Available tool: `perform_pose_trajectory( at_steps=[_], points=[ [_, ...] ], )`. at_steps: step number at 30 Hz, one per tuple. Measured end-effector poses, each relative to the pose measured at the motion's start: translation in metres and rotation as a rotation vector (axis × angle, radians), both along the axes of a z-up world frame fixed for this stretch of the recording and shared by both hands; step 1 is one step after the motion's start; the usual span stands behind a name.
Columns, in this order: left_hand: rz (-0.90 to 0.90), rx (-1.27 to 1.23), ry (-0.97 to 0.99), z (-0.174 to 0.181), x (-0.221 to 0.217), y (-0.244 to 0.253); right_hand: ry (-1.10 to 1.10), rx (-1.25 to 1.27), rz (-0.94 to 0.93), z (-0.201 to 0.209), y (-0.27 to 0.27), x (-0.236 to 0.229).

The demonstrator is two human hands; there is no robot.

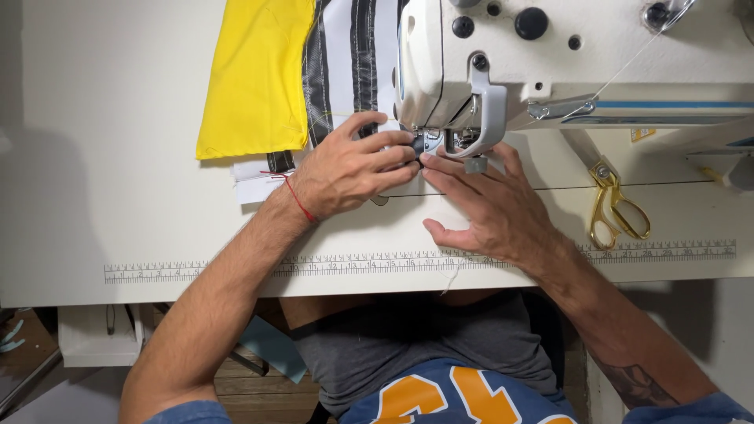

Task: Sewing and assembling fabric components using an industrial sewing machine and scissors

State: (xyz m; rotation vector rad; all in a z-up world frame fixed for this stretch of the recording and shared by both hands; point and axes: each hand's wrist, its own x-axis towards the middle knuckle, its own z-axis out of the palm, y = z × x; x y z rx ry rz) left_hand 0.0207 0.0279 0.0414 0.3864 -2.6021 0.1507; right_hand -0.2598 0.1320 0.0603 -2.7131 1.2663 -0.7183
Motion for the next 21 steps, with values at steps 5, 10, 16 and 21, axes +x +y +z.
perform_pose_trajectory(
  at_steps=[5, 10, 16, 21],
  points=[
    [-0.097, -0.101, -0.046, -0.001, 0.005, -0.005, -0.008, -0.029, -0.014, 0.000, 0.001, 0.000],
    [-0.124, -0.050, -0.063, 0.004, 0.016, -0.005, 0.002, -0.046, -0.020, -0.001, 0.003, 0.002],
    [-0.145, 0.055, -0.050, -0.007, 0.016, -0.009, 0.035, -0.097, -0.022, -0.005, 0.002, 0.003],
    [-0.109, 0.086, -0.093, -0.014, 0.016, -0.011, 0.082, -0.142, -0.018, -0.013, 0.001, 0.003]
  ],
)
